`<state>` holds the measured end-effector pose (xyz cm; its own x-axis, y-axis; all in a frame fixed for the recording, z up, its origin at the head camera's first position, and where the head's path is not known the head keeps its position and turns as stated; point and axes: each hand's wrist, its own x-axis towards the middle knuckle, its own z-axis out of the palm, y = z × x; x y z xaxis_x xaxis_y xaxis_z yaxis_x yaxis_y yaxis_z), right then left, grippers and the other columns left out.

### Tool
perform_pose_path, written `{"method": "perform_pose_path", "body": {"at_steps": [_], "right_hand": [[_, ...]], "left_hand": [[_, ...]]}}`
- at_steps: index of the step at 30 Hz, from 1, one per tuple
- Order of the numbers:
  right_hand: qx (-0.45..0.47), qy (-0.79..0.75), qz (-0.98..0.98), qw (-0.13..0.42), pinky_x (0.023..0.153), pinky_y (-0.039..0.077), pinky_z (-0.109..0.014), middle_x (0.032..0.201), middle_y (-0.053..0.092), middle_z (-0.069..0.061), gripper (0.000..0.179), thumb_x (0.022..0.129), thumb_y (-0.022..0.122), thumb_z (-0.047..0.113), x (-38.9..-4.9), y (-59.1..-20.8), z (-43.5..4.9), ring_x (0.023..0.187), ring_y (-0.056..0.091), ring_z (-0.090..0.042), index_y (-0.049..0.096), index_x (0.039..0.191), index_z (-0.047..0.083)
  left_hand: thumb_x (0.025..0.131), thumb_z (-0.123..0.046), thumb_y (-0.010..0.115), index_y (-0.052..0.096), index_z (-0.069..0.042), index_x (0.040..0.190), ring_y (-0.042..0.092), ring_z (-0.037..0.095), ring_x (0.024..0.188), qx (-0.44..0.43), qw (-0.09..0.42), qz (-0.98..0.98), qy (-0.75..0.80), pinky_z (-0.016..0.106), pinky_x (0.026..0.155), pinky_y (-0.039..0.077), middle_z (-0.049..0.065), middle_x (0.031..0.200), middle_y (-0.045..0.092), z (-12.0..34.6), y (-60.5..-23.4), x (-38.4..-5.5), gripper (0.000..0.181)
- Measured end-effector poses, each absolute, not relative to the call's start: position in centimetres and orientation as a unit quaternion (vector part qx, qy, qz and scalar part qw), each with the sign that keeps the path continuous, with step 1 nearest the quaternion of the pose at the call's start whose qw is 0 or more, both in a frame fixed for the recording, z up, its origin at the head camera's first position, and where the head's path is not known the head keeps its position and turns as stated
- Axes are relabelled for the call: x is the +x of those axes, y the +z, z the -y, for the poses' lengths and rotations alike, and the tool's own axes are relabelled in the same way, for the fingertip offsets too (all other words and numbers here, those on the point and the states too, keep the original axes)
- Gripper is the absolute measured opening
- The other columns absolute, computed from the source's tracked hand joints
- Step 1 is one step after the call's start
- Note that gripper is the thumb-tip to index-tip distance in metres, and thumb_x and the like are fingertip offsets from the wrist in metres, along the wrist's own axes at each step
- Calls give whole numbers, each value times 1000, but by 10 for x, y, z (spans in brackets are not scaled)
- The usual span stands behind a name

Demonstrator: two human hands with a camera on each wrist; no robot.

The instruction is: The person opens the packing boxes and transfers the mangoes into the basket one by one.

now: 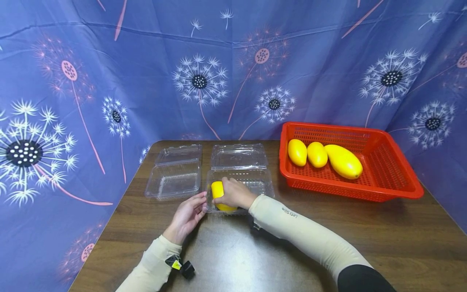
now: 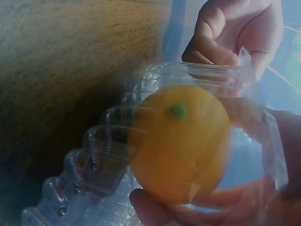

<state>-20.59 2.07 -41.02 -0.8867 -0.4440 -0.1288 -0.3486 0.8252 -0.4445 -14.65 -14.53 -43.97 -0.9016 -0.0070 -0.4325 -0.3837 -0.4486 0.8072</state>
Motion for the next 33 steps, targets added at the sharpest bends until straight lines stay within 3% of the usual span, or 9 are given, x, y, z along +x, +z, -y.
{"method": "perform_pose_path", "body": {"at_steps": [15,33], "right_hand": [[-234,-237,-934,129,75,53,-35,98,65,-10,72,68,83,31,-208,-408,-26,84,59,-22,52,126,2],[-251,-237,-930,130,73,51,-33,103,66,-9,74,67,83,30,-214,-406,-42,87,58,-21,53,128,3]], "left_hand": [[96,-2,52,55,-1,120,54,3,68,-198,105,-511,830,11,63,48,-7,82,61,145,-442,-144,24],[96,-2,52,53,2,124,53,4,70,-196,101,-514,829,12,64,48,-5,84,58,144,-441,-144,28]]}}
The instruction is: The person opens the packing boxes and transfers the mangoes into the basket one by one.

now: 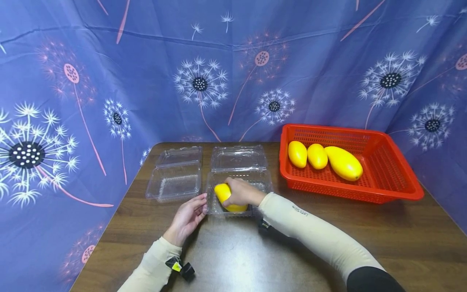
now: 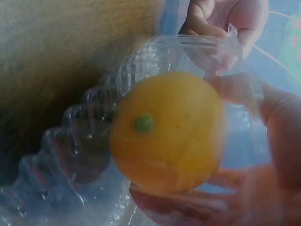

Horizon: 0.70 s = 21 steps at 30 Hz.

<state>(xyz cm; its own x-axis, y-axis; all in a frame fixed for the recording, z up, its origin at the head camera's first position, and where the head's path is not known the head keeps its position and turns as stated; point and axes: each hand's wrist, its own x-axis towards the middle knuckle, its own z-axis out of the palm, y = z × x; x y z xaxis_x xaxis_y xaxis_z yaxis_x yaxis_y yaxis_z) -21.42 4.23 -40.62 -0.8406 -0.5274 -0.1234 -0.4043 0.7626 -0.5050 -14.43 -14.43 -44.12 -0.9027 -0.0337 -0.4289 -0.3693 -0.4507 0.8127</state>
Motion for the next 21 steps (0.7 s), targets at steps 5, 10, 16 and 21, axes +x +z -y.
{"method": "perform_pose_path", "body": {"at_steps": [5,10,16,21], "right_hand": [[-248,-230,-932,130,74,50,-33,104,66,-8,73,68,83,31,-214,-403,-46,89,58,-21,53,129,5],[-249,-224,-934,126,77,51,-36,105,66,-10,73,69,84,30,-215,-396,-50,89,59,-23,52,130,4],[-260,-215,-934,118,77,50,-34,109,66,-9,73,70,82,31,-219,-391,-57,90,59,-22,52,131,5],[-262,-224,-931,118,75,50,-33,106,66,-7,72,70,82,31,-222,-388,-62,87,58,-20,52,131,6]], "left_hand": [[96,-1,51,54,1,123,52,4,70,-197,105,-516,827,12,64,48,-5,84,57,144,-442,-143,27],[96,-1,50,53,0,123,53,3,70,-193,106,-517,828,11,64,47,-6,85,58,145,-441,-145,27],[96,-1,49,51,0,124,53,2,71,-190,109,-521,825,11,66,47,-8,87,59,146,-441,-146,28],[96,0,49,52,0,124,53,2,70,-192,109,-518,826,11,65,48,-7,86,59,146,-441,-147,28]]}}
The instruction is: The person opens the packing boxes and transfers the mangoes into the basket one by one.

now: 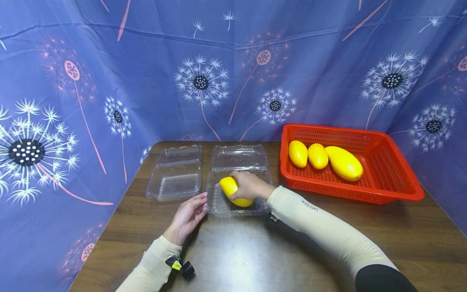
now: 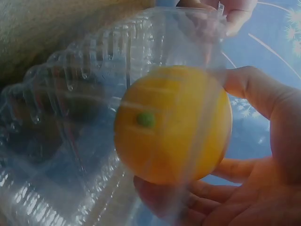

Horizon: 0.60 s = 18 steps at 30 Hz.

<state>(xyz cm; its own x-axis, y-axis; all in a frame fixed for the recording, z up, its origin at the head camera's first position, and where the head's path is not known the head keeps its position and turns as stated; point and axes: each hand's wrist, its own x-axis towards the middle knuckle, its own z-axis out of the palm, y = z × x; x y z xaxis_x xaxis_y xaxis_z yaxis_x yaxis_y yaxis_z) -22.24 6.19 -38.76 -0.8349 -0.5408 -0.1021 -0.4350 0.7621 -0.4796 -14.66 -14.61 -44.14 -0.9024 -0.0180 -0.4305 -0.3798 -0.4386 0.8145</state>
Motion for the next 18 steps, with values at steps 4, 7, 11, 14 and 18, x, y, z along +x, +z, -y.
{"method": "perform_pose_path", "body": {"at_steps": [4,7,11,14,18], "right_hand": [[-265,-226,-930,118,75,50,-33,104,66,-6,71,70,83,30,-224,-384,-65,86,58,-20,52,130,6],[-270,-220,-930,116,75,50,-33,105,65,-6,71,70,82,30,-226,-381,-67,87,58,-19,52,130,6],[-276,-214,-930,113,77,51,-34,109,65,-8,71,71,81,30,-226,-375,-72,89,58,-20,52,131,5],[-276,-213,-931,111,77,51,-34,111,64,-9,71,71,81,31,-227,-370,-76,90,58,-21,51,130,6],[-276,-210,-931,111,78,51,-35,114,64,-10,71,72,81,32,-228,-365,-81,92,58,-22,51,131,7]], "left_hand": [[96,1,48,50,1,126,54,2,70,-189,110,-518,827,11,66,48,-6,87,59,146,-441,-147,30],[96,1,48,51,1,125,53,2,70,-189,108,-518,828,11,66,48,-6,89,59,146,-441,-148,29],[96,1,48,52,0,123,53,2,70,-191,108,-516,828,11,66,48,-6,89,59,146,-441,-149,27],[96,1,48,51,-1,123,53,1,70,-191,110,-513,829,11,66,48,-7,89,59,146,-442,-149,27],[96,1,49,54,-2,119,54,1,70,-192,108,-507,833,10,65,48,-7,89,60,145,-442,-149,24]]}}
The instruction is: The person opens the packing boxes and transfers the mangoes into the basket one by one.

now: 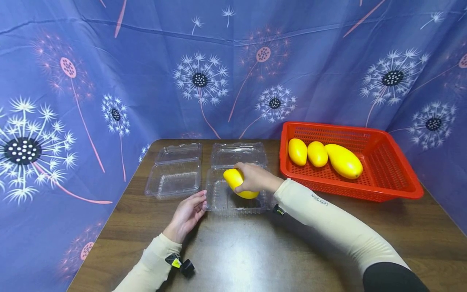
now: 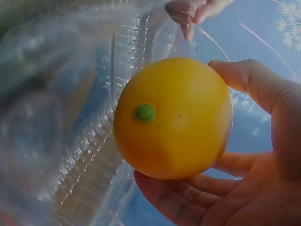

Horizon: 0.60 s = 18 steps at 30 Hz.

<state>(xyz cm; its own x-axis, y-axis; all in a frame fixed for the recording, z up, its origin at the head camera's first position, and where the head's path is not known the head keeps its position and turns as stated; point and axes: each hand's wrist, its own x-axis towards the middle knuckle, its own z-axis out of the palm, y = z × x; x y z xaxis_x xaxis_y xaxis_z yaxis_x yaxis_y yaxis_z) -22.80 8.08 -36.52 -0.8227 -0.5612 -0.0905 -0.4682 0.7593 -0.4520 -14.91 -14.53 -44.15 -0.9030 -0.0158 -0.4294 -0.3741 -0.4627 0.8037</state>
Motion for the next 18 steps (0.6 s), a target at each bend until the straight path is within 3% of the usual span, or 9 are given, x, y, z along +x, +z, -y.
{"method": "perform_pose_path", "body": {"at_steps": [4,11,18], "right_hand": [[-272,-209,-933,108,78,51,-36,116,64,-10,71,72,80,32,-230,-359,-84,95,58,-23,51,133,8],[-271,-206,-934,104,76,53,-35,117,64,-10,71,73,80,33,-234,-349,-92,95,58,-24,50,133,9],[-281,-194,-936,83,82,52,-39,120,64,-11,71,72,79,33,-240,-336,-101,98,58,-26,51,132,7]], "left_hand": [[96,2,49,55,-3,117,54,1,69,-195,104,-504,835,11,65,48,-7,89,61,145,-441,-150,23],[96,2,49,49,1,126,54,0,69,-197,106,-505,834,10,65,48,-7,90,58,145,-441,-151,30],[96,2,49,50,1,126,54,0,69,-195,104,-502,836,10,64,48,-6,89,58,144,-439,-152,30]]}}
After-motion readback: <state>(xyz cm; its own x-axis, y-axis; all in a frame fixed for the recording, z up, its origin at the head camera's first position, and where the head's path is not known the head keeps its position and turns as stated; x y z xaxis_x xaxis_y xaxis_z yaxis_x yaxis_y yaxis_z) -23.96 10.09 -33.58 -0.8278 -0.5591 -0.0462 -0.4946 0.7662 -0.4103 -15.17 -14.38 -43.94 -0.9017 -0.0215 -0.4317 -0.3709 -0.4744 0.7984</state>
